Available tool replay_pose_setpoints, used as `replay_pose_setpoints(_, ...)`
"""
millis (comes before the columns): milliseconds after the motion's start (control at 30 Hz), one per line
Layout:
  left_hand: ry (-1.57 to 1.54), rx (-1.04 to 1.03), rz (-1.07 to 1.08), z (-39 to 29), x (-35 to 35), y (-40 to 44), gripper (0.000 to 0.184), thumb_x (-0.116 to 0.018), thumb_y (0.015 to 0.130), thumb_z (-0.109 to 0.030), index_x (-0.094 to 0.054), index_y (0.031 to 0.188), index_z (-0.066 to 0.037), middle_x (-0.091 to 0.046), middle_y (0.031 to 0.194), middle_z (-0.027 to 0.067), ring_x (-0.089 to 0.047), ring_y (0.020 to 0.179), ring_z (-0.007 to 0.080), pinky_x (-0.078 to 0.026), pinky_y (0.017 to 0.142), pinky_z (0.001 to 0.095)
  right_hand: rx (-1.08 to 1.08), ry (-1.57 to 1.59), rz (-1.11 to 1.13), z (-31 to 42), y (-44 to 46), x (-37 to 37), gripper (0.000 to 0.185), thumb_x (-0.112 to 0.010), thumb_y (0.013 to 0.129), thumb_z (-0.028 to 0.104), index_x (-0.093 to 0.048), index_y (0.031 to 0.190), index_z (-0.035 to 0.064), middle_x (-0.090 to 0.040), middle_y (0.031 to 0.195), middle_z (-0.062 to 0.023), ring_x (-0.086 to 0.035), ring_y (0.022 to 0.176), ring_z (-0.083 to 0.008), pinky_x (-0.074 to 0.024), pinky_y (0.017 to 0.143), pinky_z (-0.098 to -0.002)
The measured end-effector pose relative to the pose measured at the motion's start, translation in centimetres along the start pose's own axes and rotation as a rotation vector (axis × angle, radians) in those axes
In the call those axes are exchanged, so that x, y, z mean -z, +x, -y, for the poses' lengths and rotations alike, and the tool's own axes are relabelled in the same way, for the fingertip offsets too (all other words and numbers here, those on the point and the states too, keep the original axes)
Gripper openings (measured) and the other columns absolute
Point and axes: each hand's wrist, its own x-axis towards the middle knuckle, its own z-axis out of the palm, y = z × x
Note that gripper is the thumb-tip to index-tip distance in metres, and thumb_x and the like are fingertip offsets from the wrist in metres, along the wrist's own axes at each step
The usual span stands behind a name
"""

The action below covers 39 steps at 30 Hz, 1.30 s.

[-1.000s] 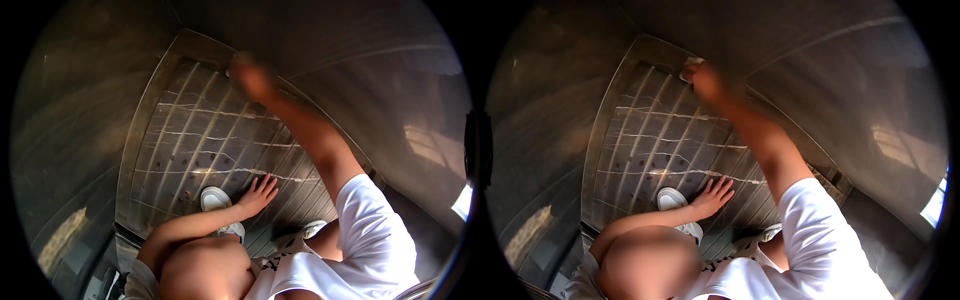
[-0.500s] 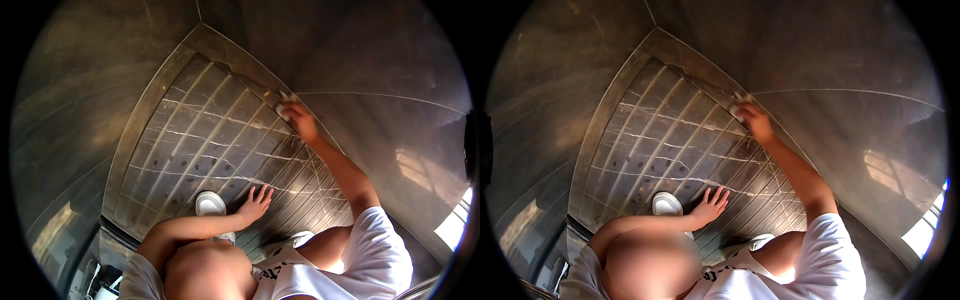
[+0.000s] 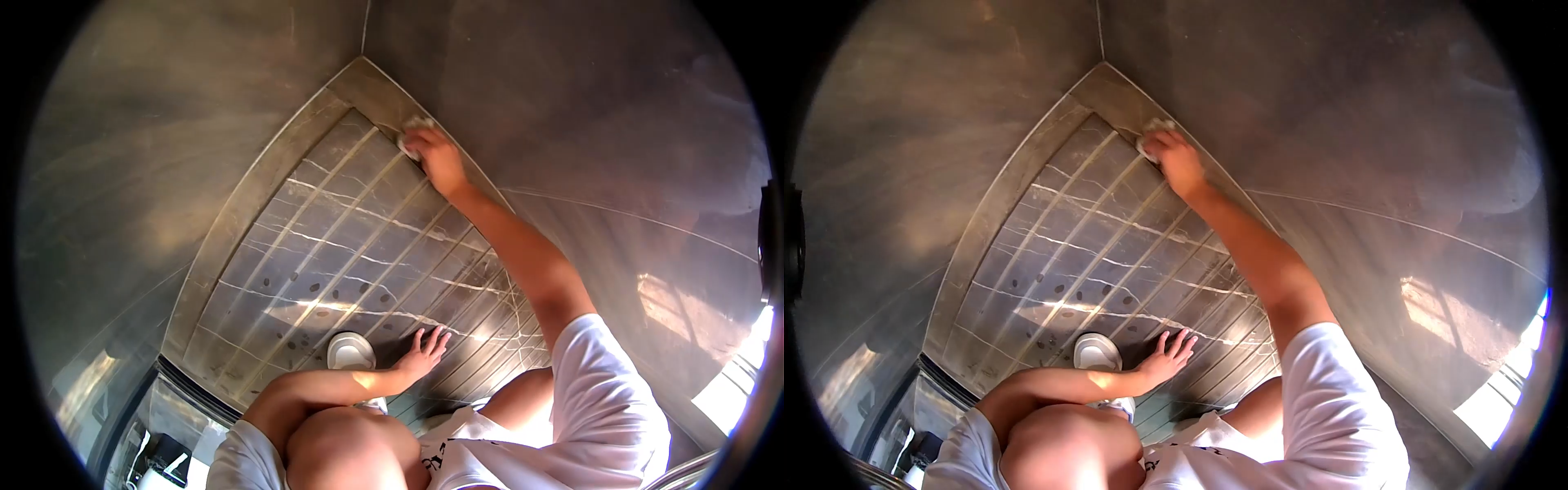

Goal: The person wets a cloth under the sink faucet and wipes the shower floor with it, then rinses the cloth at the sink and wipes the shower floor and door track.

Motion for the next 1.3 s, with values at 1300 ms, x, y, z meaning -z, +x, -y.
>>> replay_pose_setpoints(1300, -0.454, 0.925, 0.017, 37.4, 15.5, -0.9, 0.123, -0.090, 0.077, -0.030, -0.006, 0.167, -0.037, 0.018, 0.171, 0.0215, 0.002, 0.152, 0.0623, -0.040, 0.102, 0.0830, -0.016, 0.029, 0.012, 3.0, 9.7, -1.2, 0.033, -0.064, 0.078, -0.007, -0.075, 0.103, 0.0103, -0.063, 0.115, -0.0096, -0.066, 0.109, -0.0339, -0.0578, 0.090, -0.0434)
